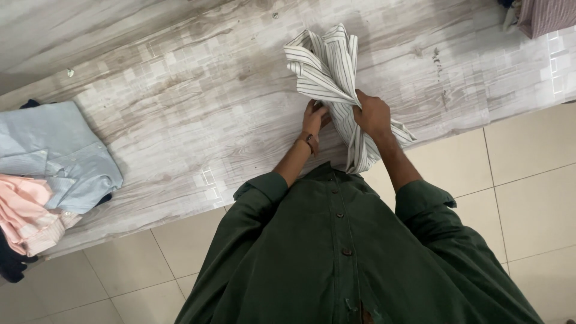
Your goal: Folding several items of clothing on a flat surface.
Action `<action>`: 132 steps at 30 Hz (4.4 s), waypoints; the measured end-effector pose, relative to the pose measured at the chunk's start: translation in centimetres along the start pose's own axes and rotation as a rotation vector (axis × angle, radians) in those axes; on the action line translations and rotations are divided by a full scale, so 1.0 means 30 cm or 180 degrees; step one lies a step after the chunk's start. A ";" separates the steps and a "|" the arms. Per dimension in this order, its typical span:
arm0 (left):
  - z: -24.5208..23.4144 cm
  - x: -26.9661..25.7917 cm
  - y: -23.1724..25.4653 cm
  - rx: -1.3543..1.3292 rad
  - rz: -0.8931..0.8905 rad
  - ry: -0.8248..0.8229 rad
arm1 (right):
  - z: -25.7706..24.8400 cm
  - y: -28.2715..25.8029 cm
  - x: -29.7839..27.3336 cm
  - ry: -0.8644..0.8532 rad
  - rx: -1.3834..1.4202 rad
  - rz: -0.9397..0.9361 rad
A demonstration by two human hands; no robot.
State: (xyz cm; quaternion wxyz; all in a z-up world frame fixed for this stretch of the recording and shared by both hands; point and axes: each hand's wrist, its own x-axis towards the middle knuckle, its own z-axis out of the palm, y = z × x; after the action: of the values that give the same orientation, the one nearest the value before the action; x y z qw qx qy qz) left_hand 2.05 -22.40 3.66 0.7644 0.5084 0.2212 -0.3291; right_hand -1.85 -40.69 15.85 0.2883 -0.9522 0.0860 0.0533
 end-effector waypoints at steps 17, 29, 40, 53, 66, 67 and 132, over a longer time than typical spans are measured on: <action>-0.026 -0.164 0.153 0.0150 -0.0212 -0.0363 | -0.823 1.105 0.024 0.1498 -0.0975 0.0336; -0.251 -0.215 0.177 0.0182 0.0041 0.0609 | -1.100 1.317 0.644 0.1138 -0.1517 0.0095; -0.278 -0.260 0.167 0.0298 -0.0038 0.0939 | -0.930 1.052 0.663 0.0626 -0.1708 0.0411; -0.307 -0.255 0.121 0.0347 0.0111 0.0820 | -0.683 0.974 0.557 0.0978 -0.1297 0.0090; -0.380 -0.247 0.086 0.0204 0.0291 0.0842 | -0.784 1.232 0.799 0.1491 -0.1675 0.1269; -0.380 -0.256 0.092 0.0187 0.0326 0.0856 | -0.793 1.286 0.823 0.1507 -0.1665 0.1231; -2.274 -0.969 1.032 0.3332 0.0719 0.5262 | 0.418 -0.115 -0.323 0.0085 -0.0234 -0.0501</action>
State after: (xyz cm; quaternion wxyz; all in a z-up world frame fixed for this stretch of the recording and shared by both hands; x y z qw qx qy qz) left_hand 4.42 56.89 16.49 0.0743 0.8709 0.4625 0.1485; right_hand -11.32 -29.59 8.79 0.2554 -0.9665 0.0127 0.0209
